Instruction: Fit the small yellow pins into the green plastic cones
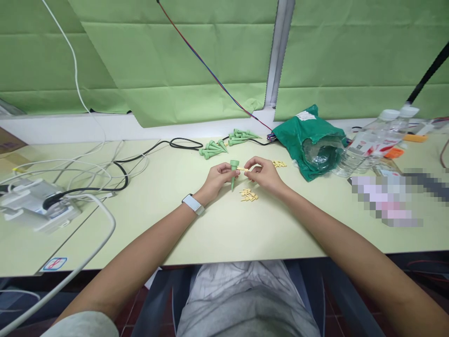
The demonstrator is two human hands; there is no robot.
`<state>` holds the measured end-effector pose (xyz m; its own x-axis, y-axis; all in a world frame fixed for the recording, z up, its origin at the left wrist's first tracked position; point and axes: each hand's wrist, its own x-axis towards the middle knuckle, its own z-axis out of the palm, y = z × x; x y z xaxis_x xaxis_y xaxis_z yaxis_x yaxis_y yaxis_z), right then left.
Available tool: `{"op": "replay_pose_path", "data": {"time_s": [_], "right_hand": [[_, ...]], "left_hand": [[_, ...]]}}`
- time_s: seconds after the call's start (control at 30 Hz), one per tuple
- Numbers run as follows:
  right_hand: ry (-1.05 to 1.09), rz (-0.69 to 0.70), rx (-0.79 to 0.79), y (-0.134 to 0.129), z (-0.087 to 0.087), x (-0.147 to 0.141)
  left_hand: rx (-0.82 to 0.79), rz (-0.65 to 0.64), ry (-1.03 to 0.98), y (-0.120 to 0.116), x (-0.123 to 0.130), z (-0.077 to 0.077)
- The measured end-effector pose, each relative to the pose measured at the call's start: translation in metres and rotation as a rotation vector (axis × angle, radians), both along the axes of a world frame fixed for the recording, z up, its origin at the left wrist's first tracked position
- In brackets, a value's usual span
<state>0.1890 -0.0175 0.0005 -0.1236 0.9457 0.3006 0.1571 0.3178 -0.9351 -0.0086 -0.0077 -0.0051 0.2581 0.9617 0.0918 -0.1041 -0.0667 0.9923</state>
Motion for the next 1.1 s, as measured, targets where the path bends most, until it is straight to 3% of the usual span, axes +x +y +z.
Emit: {"op": "replay_pose_path", "data": {"time_s": [0.2,0.4,0.67,0.83,0.93,1.1], "right_hand": [[-0.135,-0.001,-0.086,0.005,0.004,0.011],[-0.587,0.103,-0.031,0.009,0.004,0.028],[-0.656,0.244,-0.09,0.004,0.008,0.029],[-0.566,0.209,-0.116,0.005,0.009,0.028],[-0.347,0.154,-0.141,0.004,0.011,0.022],[0.03,0.232,-0.176,-0.001,0.01,0.007]], "left_hand": [[-0.025,0.031,-0.029,0.002,0.0,0.0],[-0.028,0.062,-0.023,0.002,0.001,0.0],[-0.004,0.046,0.002,0.0,0.0,0.001],[0.01,0.052,0.02,0.0,0.0,0.0],[0.018,0.025,0.044,0.0,0.0,-0.001],[0.071,-0.06,0.063,-0.001,0.001,0.0]]}}
